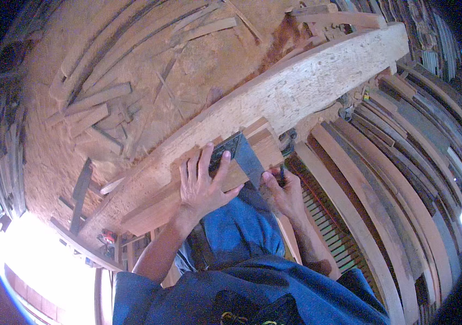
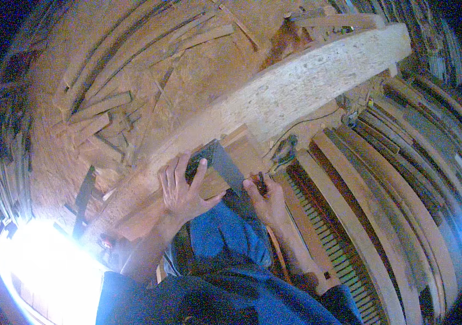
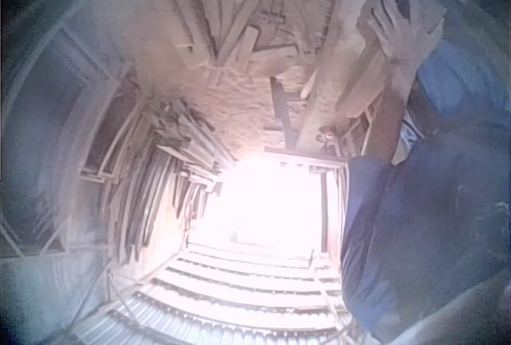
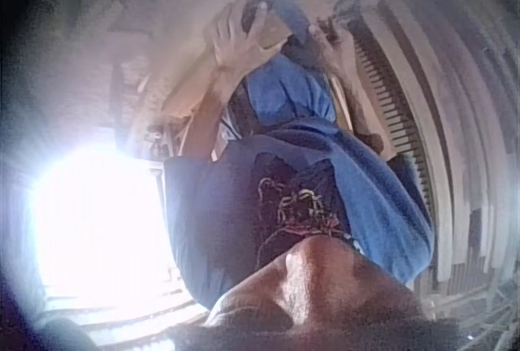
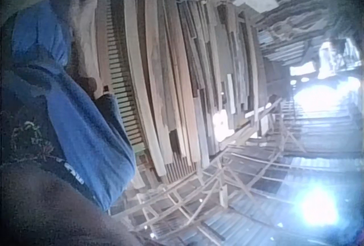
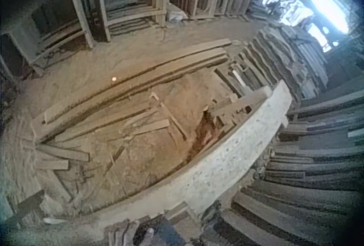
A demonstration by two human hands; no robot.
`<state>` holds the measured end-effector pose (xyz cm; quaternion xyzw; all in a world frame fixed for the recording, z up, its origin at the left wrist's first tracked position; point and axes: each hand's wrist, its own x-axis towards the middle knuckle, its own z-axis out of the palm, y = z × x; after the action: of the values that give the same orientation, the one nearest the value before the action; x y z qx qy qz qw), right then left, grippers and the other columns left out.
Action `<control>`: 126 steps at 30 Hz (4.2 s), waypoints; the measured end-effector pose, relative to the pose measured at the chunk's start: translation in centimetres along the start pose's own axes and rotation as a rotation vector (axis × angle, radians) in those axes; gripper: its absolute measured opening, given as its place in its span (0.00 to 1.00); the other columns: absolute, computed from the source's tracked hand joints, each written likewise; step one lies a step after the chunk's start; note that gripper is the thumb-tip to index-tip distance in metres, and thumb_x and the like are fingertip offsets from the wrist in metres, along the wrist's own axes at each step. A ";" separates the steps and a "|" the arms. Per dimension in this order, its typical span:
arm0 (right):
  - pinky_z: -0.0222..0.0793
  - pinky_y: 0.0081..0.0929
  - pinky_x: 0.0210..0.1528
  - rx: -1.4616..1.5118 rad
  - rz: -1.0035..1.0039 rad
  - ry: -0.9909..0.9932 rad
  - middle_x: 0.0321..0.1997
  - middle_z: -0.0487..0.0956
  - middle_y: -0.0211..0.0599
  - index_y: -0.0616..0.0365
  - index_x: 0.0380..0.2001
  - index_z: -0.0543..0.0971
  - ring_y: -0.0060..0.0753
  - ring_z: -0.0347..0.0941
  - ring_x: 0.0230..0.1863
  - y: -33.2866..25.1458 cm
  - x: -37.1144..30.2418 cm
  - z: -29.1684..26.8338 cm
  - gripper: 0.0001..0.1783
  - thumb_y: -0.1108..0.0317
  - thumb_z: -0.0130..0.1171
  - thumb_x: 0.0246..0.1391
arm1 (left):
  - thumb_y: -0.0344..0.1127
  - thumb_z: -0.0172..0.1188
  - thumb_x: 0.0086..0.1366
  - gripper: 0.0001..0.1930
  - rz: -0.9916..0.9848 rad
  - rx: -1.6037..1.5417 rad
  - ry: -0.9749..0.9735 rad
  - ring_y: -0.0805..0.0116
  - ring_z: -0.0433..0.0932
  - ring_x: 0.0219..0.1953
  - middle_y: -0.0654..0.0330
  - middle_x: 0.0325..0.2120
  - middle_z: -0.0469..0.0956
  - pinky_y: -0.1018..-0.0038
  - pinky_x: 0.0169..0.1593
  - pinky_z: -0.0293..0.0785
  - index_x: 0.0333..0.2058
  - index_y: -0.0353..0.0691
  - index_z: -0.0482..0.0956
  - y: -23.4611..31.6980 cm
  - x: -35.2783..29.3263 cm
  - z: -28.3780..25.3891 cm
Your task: The person uses a try square and pencil to mark straight lines on a long wooden plank. They repeatedly position the square, draw lines, and reposition the plank to continue marking along its length.
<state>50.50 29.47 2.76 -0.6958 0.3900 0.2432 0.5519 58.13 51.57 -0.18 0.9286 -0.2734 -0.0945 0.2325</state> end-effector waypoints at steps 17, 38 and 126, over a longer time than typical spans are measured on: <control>0.70 0.27 0.37 0.021 -0.014 0.081 0.29 0.80 0.27 0.59 0.36 0.83 0.22 0.73 0.32 0.4 0.4 0.5 0.13 0.59 0.64 0.65 | 0.65 0.76 0.45 0.50 0.011 0.052 -0.010 0.44 0.67 0.61 0.44 0.70 0.60 0.48 0.54 0.70 0.67 0.55 0.71 0.1 0.1 -0.2; 0.72 0.30 0.36 -0.118 -0.039 0.049 0.29 0.81 0.36 0.65 0.45 0.82 0.26 0.76 0.31 0.9 0.8 0.0 0.22 0.53 0.61 0.67 | 0.64 0.76 0.45 0.52 0.036 0.040 0.002 0.44 0.67 0.61 0.42 0.70 0.59 0.48 0.55 0.69 0.68 0.53 0.69 -0.2 0.1 0.2; 0.76 0.36 0.41 -0.202 -0.044 0.154 0.32 0.85 0.44 0.65 0.38 0.83 0.37 0.82 0.34 -1.8 1.8 -2.7 0.16 0.58 0.62 0.65 | 0.58 0.79 0.42 0.54 0.037 0.011 -0.063 0.40 0.63 0.66 0.42 0.69 0.59 0.41 0.60 0.63 0.68 0.49 0.66 2.2 3.2 0.9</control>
<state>52.78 26.52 3.20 -0.7730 0.3891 0.2151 0.4526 59.45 47.83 -0.08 0.9211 -0.2984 -0.1177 0.2205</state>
